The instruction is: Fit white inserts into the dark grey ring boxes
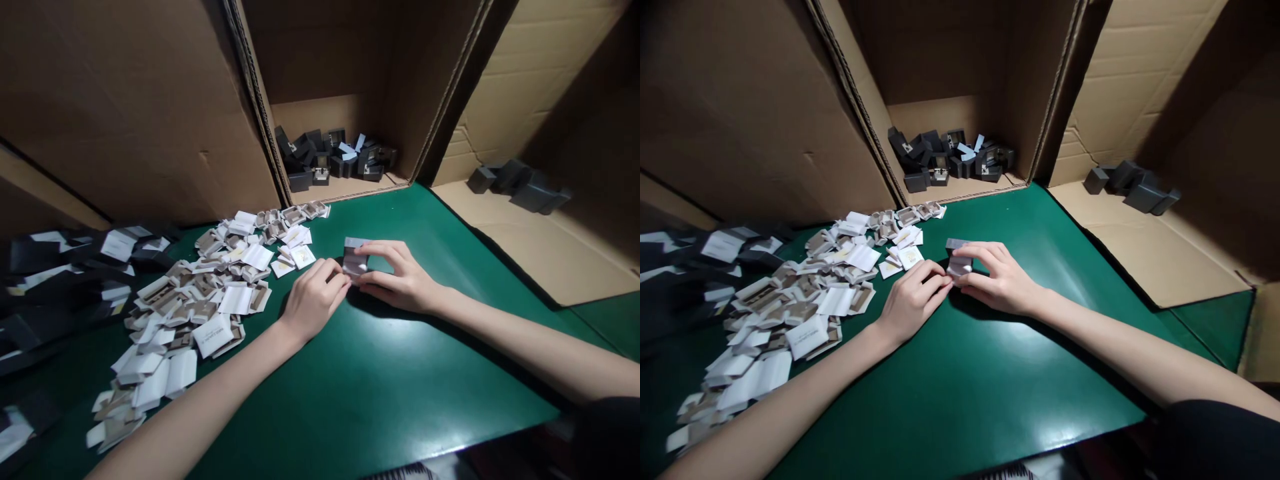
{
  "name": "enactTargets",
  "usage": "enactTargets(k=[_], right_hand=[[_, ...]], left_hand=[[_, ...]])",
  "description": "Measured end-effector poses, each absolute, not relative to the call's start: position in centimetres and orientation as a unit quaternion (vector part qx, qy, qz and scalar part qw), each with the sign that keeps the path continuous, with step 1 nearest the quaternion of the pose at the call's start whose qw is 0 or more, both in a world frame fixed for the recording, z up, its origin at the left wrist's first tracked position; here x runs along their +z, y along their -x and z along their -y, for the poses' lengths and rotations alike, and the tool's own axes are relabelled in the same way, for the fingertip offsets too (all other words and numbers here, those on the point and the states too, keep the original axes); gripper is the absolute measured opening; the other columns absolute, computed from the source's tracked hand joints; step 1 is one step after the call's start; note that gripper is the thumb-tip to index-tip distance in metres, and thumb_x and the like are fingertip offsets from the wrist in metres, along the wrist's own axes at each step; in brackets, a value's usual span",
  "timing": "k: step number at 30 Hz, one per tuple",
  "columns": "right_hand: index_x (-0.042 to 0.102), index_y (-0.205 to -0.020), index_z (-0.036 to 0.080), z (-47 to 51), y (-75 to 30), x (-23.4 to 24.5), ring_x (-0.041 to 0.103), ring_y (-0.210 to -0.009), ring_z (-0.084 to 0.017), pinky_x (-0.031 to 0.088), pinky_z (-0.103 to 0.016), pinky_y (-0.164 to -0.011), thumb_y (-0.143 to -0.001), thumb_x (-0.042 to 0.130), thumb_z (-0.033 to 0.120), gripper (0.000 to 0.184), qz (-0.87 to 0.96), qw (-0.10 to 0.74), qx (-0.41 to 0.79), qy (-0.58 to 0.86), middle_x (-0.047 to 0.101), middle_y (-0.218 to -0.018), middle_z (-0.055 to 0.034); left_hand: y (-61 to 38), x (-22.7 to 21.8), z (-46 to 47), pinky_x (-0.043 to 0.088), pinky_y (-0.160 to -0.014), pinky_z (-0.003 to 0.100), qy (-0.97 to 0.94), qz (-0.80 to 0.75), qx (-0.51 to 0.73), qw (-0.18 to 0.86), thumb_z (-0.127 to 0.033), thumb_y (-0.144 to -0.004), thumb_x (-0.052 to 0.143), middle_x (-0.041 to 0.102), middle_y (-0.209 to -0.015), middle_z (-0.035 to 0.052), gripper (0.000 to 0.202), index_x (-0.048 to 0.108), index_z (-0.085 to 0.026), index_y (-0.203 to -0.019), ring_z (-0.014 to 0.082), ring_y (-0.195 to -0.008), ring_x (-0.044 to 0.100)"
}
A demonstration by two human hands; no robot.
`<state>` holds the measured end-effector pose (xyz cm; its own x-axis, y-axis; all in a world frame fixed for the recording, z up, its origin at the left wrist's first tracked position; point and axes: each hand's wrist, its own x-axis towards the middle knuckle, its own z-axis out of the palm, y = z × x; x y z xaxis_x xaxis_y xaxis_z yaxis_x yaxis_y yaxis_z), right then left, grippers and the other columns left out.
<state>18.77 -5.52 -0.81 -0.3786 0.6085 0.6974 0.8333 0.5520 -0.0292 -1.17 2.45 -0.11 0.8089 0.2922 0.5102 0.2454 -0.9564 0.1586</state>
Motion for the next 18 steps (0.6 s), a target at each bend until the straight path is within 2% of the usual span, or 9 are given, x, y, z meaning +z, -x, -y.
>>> enactTargets(k=[6, 10, 13, 18], right_hand=[[0.061, -0.084, 0.02, 5.3, -18.7, -0.9, 0.052, -0.118, -0.025, 0.047, -0.045, -0.09, -0.083, 0.063, 0.019, 0.002, 0.806, 0.361, -0.157, 0.441, 0.056, -0.124, -0.012], [0.061, -0.078, 0.019, 5.3, -18.8, -0.9, 0.043, -0.127, -0.028, 0.044, -0.05, -0.096, -0.081, 0.064, 0.02, 0.004, 0.804, 0.378, -0.124, 0.442, 0.046, -0.138, -0.0127], [0.062, -0.078, 0.018, 5.4, -18.8, -0.8, 0.04, -0.13, -0.03, 0.041, -0.052, -0.099, -0.08, 0.064, 0.021, 0.004, 0.805, 0.372, -0.09, 0.454, 0.041, -0.142, -0.0135], [0.063, -0.08, 0.02, 5.4, -19.0, -0.8, 0.043, -0.126, -0.03, 0.044, -0.054, -0.095, -0.082, 0.061, 0.021, 0.003, 0.795, 0.382, -0.067, 0.467, 0.042, -0.142, -0.0112]], left_hand=[[0.9, 0.1, -2.4, 0.045, -0.064, 0.026, -0.956, -0.104, 0.274, -0.032, -0.018, -0.093, 0.046, 0.058, -0.081, 0.0059, 0.021, 0.06, -0.014, -0.077, 0.0157, -0.076, 0.053], [0.8, 0.2, -1.6, 0.047, -0.065, 0.029, -0.962, -0.101, 0.241, -0.077, -0.018, -0.092, 0.044, 0.06, -0.085, 0.0087, 0.018, 0.06, -0.01, -0.094, 0.0196, -0.08, 0.056], [0.8, 0.2, -1.4, 0.05, -0.07, 0.033, -0.966, -0.101, 0.23, -0.066, -0.017, -0.092, 0.042, 0.061, -0.09, 0.0113, 0.02, 0.058, -0.008, -0.101, 0.0221, -0.085, 0.057], [0.9, -0.2, -1.5, 0.05, -0.087, 0.039, -0.963, -0.086, 0.256, -0.013, -0.013, -0.09, 0.041, 0.061, -0.108, 0.0142, 0.024, 0.057, -0.011, -0.109, 0.0245, -0.105, 0.056]])
